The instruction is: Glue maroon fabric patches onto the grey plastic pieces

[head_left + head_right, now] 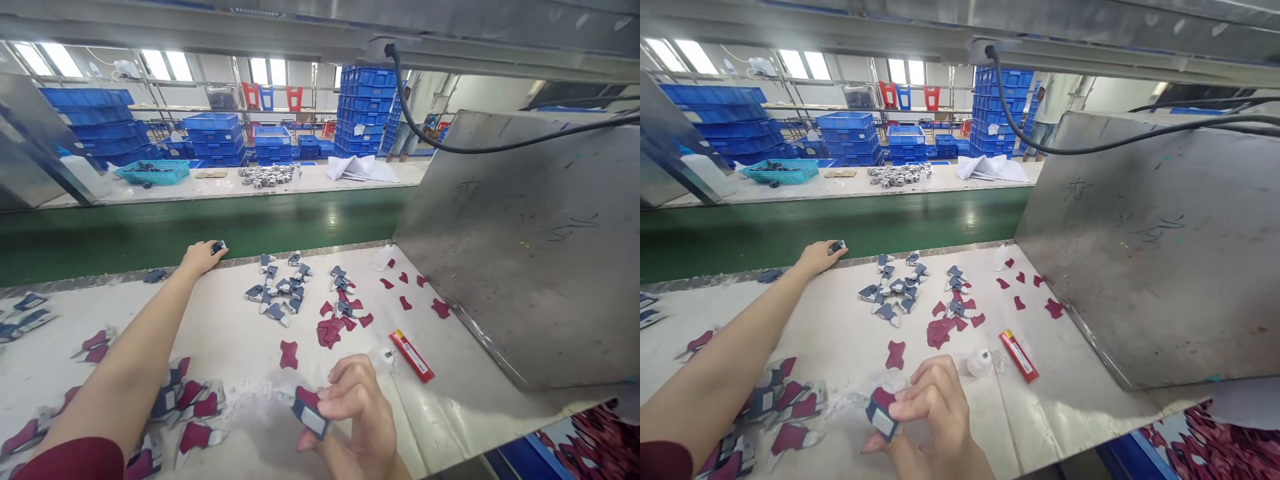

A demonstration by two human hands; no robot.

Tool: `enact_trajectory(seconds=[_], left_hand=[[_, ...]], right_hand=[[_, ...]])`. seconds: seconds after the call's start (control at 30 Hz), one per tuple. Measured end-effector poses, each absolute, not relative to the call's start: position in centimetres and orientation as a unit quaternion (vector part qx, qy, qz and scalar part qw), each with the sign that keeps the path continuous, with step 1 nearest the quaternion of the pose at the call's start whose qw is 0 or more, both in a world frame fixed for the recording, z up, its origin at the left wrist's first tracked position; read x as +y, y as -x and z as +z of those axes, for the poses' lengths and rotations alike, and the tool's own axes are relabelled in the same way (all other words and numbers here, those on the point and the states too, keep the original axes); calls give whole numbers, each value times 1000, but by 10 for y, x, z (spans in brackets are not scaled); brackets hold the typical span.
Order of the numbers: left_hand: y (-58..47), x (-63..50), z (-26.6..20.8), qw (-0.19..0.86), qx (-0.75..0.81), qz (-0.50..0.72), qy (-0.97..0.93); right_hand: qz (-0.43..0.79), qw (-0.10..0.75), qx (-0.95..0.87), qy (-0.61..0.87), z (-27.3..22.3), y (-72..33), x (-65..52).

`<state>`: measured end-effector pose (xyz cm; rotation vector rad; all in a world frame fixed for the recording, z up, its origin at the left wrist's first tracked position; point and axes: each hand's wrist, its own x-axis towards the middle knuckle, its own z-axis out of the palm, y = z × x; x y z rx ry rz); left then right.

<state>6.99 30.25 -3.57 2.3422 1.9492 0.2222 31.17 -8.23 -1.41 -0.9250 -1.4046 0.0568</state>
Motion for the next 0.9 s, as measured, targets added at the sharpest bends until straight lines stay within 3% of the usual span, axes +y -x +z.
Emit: enact_trajectory(seconds=[0.27,0.53,0.73,0.9], left_hand=[[-82,297,-34,8,634,84,-768],[-118,231,-14,76,519,110,-844],[-139,170,6,108,431,117,-888],[-153,119,4,134,369,127,-911]], right_hand=[[85,638,-635,427,-18,-310,-82],[203,545,-696,420,-50,-271,-88],[113,444,-754,471,-88,-191,-74],[81,423,-816,385,-83,-197,-89]])
